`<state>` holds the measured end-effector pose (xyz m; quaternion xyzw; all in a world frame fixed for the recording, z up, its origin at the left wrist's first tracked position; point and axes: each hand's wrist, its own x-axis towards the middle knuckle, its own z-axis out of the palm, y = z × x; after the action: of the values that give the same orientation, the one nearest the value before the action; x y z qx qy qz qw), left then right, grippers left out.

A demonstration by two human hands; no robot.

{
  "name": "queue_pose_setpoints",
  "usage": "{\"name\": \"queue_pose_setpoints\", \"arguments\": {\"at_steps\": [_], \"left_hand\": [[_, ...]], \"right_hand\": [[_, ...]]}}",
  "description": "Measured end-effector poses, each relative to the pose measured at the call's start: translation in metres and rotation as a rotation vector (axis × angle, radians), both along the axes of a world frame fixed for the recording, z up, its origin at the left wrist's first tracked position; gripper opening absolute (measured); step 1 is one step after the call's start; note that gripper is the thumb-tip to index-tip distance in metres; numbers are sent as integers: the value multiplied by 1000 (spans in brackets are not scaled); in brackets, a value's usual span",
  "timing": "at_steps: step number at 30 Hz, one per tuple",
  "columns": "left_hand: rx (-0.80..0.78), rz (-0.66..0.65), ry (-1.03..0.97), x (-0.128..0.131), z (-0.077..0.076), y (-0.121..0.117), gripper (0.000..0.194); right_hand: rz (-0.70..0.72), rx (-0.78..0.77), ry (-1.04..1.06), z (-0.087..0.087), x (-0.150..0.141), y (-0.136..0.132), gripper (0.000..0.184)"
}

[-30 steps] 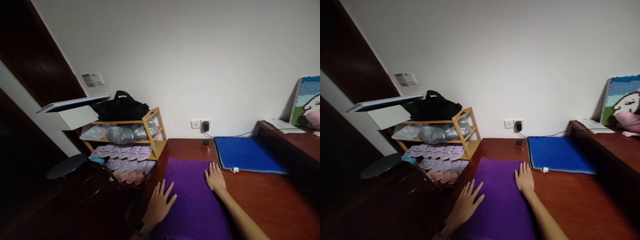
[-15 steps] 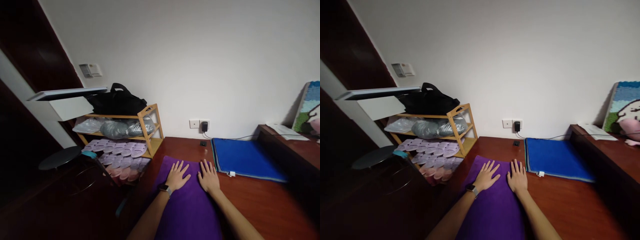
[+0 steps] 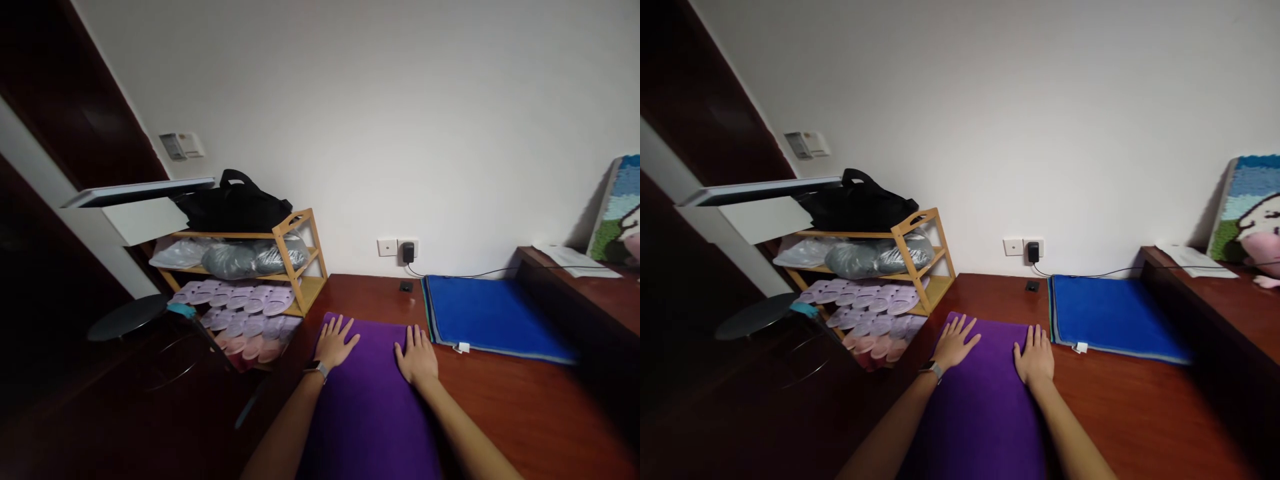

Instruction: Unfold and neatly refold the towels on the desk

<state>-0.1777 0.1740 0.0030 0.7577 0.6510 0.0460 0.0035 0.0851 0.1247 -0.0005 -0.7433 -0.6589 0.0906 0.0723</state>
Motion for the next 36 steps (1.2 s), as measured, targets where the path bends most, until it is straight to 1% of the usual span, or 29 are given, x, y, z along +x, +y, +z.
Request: {"name": "queue_pose_setpoints", "arguments": {"at_steps": [3,5,6,8,10,11,13,14,16,20,22,24,26,31,34,36], "left_hand": [[-18,10,17,5,7,0,69],[27,-18,24,19,10,-4,66],[63,-65,19,30,10,-8,64],[117,-209,-18,55,6,-16,60],[118,-343,-69,78,-1,-25,59],[109,-373,-89,86,-5,-28,60],[98,-359,-112,91,-10,-30,61],[94,-330,-113,88,-10,-29,63],[76,-250,-99,72,-8,-25,64],[3,-70,-45,20,2,-15,67],[-13,-14,-26,-3,5,-11,69],[-4,14,-21,-18,5,-8,70],[8,30,-27,-27,2,-5,70],[5,53,-28,-35,-3,1,70],[4,68,-1,-38,0,3,70],[14,77,22,-33,3,4,68]], "right_hand": [[9,21,24,-3,4,1,82],[-2,41,39,-6,4,1,83],[-7,44,42,-8,4,1,83],[-9,35,38,-10,4,1,84],[-12,20,22,-10,3,1,82],[-14,13,9,-10,3,1,81],[-21,6,-20,-10,3,1,79],[-23,5,-33,-10,3,1,78],[-22,10,-51,-11,3,1,78],[-19,9,-56,-16,4,1,79],[-18,7,-54,-17,5,1,80],[-17,8,-64,-18,4,1,80],[-19,6,-77,-17,4,2,80],[4,-13,-75,-13,2,4,79],[11,-9,-44,-14,2,6,80],[14,-2,-18,-14,3,6,80]]}}
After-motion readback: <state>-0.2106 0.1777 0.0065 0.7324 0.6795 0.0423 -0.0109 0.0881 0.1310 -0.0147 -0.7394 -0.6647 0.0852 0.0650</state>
